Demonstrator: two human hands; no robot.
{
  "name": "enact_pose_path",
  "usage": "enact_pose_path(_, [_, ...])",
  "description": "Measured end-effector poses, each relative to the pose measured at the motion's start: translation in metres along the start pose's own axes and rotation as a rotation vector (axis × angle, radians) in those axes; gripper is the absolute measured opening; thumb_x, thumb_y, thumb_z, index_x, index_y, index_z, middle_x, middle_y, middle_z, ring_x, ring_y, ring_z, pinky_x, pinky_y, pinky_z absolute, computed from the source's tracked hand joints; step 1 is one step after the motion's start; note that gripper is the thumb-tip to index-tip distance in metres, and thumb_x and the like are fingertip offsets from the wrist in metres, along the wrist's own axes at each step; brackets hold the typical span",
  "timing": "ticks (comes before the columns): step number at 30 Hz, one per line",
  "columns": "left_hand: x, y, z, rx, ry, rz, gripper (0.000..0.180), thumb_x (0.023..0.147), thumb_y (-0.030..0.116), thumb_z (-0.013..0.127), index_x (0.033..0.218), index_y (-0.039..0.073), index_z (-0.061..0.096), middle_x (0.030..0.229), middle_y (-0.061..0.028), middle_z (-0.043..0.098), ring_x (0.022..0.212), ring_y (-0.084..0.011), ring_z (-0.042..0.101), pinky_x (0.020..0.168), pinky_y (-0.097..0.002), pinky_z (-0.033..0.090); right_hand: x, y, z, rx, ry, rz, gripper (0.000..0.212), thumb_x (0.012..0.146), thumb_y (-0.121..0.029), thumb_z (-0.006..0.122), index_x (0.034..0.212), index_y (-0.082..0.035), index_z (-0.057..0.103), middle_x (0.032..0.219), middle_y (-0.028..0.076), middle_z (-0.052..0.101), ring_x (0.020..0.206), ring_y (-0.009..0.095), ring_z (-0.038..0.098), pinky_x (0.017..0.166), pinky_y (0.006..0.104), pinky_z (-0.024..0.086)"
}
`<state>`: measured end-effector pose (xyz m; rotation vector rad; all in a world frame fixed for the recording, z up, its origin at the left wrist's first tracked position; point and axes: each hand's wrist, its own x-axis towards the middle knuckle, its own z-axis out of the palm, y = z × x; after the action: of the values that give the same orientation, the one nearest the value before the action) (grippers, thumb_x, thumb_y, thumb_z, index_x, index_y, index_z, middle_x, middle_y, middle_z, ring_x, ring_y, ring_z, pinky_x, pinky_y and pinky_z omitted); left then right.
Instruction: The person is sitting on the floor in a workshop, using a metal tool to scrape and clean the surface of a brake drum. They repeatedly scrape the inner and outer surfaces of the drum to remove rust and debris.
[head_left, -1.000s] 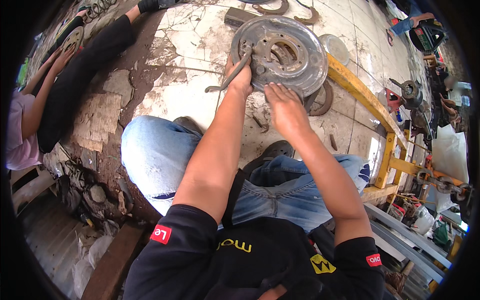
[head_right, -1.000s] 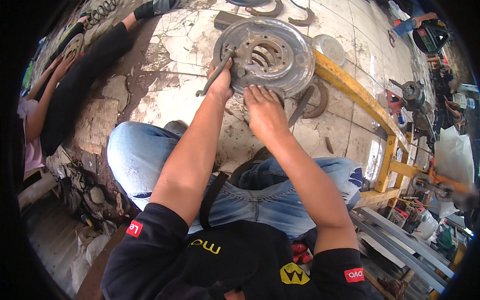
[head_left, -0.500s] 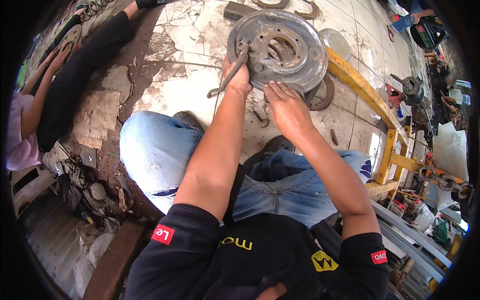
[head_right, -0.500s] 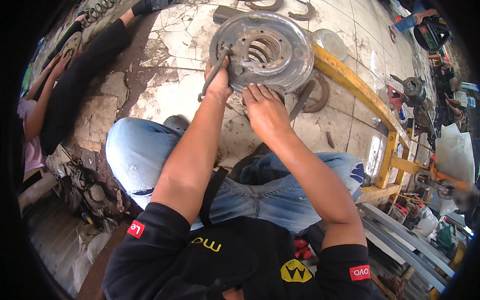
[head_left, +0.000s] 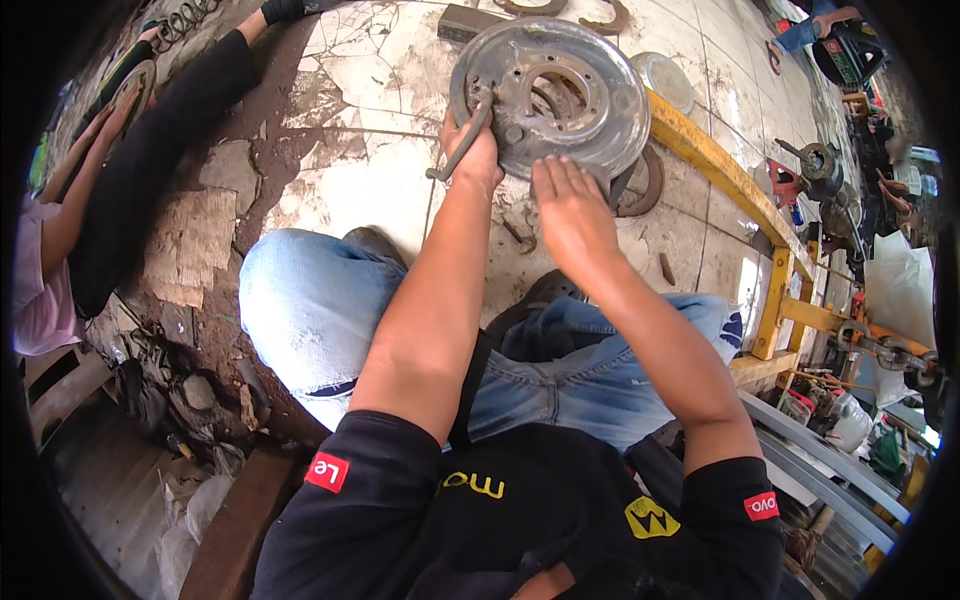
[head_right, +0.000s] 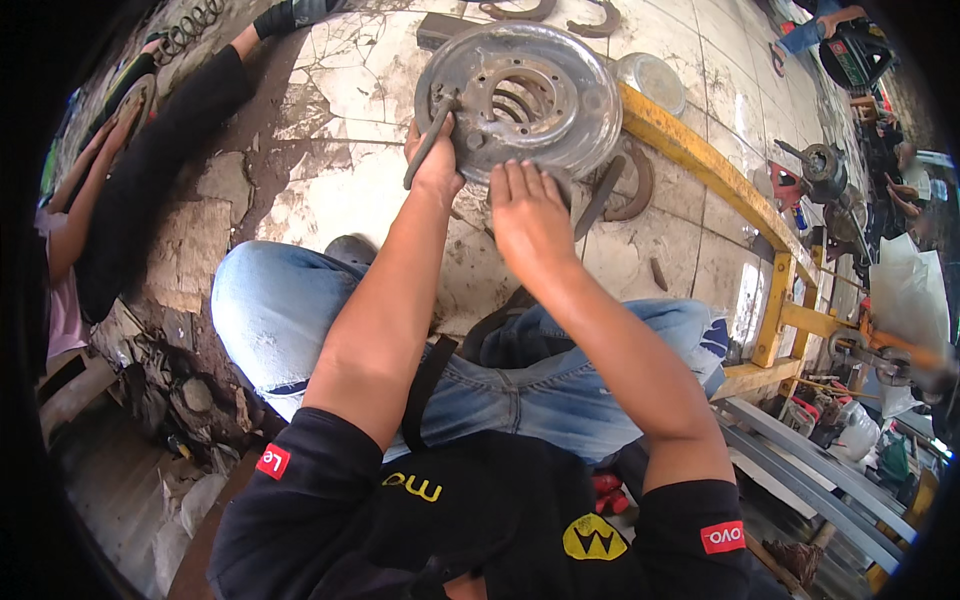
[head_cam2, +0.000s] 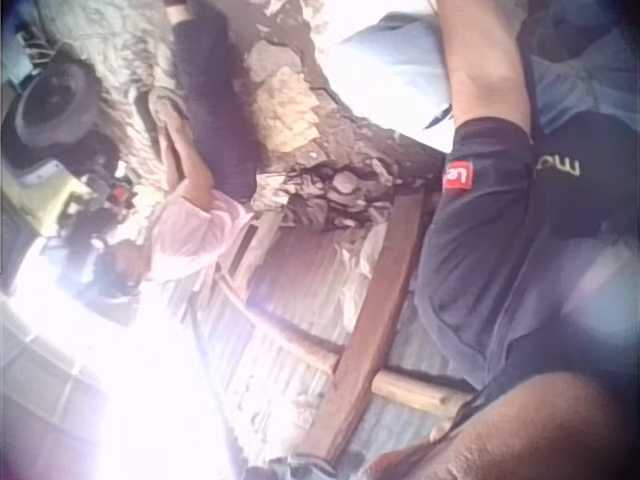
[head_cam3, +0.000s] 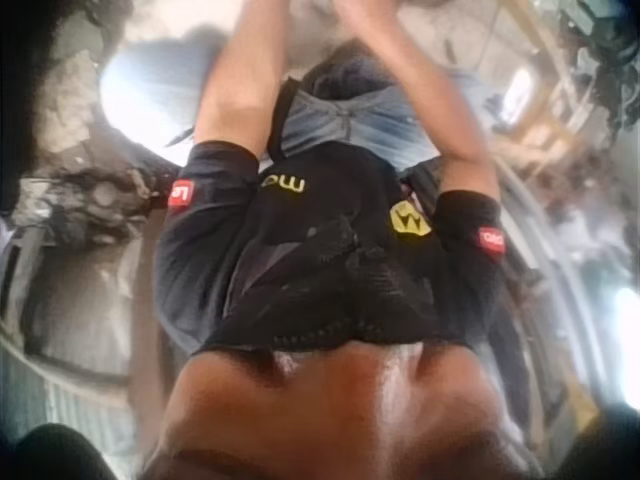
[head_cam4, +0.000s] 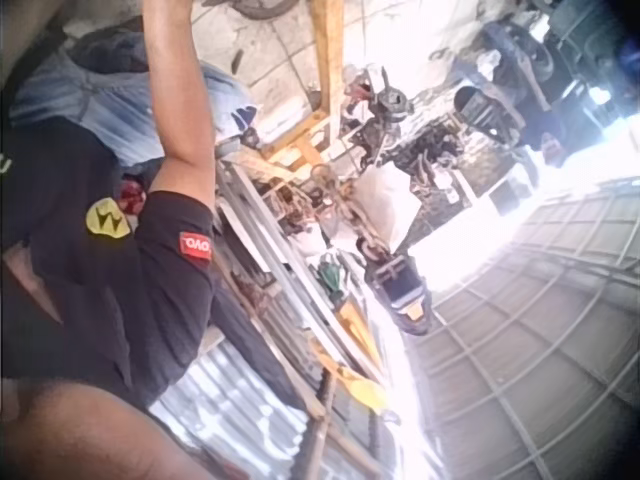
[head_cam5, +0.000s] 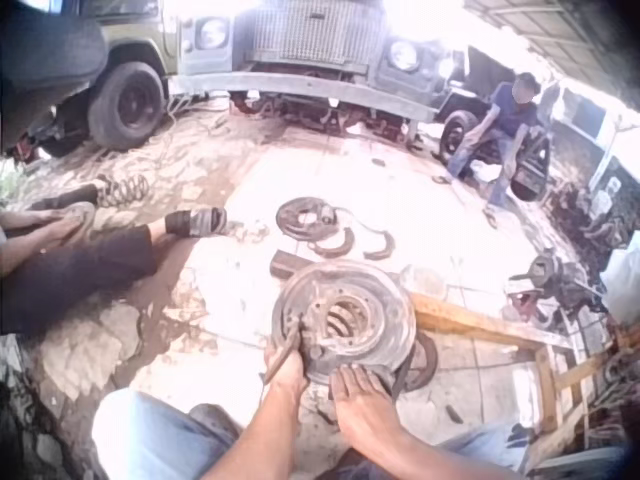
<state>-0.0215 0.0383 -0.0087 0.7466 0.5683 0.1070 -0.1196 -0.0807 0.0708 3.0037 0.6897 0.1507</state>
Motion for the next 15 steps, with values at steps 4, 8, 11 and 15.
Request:
enact_pose_path(4, [-0.008, 0.006, 0.011, 0.023, 0.029, -0.038, 0.031, 0.095, 0.003, 0.059, 0.126, 0.005, 0.056, 0.12, -0.0133, 0.062, 0.107, -0.0252, 0.061, 0.092, -0.0424, 0.053, 0.008, 0.002, 0.001, -0.09, -0.085, 0.077, 0.041, 0.087, -0.008, 0.055, 0.124, 0.01, 0.057, 0.129, 0.027, 0.059, 0.126, 0.037, 0.056, 0.109, 0.0463, 0.041])
enact_pose_path(8, [-0.014, 0.01, 0.011, -0.014, 0.018, -0.05, 0.03, 0.096, 0.004, 0.059, 0.126, 0.005, 0.056, 0.119, -0.0125, 0.062, 0.106, -0.0247, 0.061, 0.091, -0.0424, 0.054, 0.003, -0.009, 0.001, -0.127, -0.027, 0.055, 0.042, 0.085, -0.008, 0.057, 0.122, 0.012, 0.057, 0.125, 0.028, 0.062, 0.124, 0.039, 0.056, 0.108, 0.0465, 0.04])
enact_pose_path(11, [-0.015, 0.005, 0.014, -0.04, 0.029, -0.04, 0.03, 0.096, 0.003, 0.058, 0.126, 0.006, 0.055, 0.118, -0.0118, 0.062, 0.106, -0.0244, 0.061, 0.091, -0.0422, 0.054, 0.017, -0.006, -0.006, -0.238, -0.113, 0.131, 0.042, 0.083, -0.01, 0.059, 0.119, 0.012, 0.06, 0.121, 0.03, 0.063, 0.119, 0.039, 0.059, 0.104, 0.045, 0.042])
enact_pose_path(15, [-0.013, 0.0, 0.01, -0.054, 0.047, -0.055, 0.032, 0.096, 0.003, 0.057, 0.127, 0.008, 0.055, 0.118, -0.011, 0.061, 0.104, -0.0235, 0.061, 0.09, -0.0412, 0.054, 0.005, -0.007, 0.005, -0.299, 0.014, 0.049, 0.037, 0.083, -0.012, 0.06, 0.113, 0.01, 0.064, 0.116, 0.028, 0.066, 0.113, 0.039, 0.062, 0.1, 0.046, 0.045])
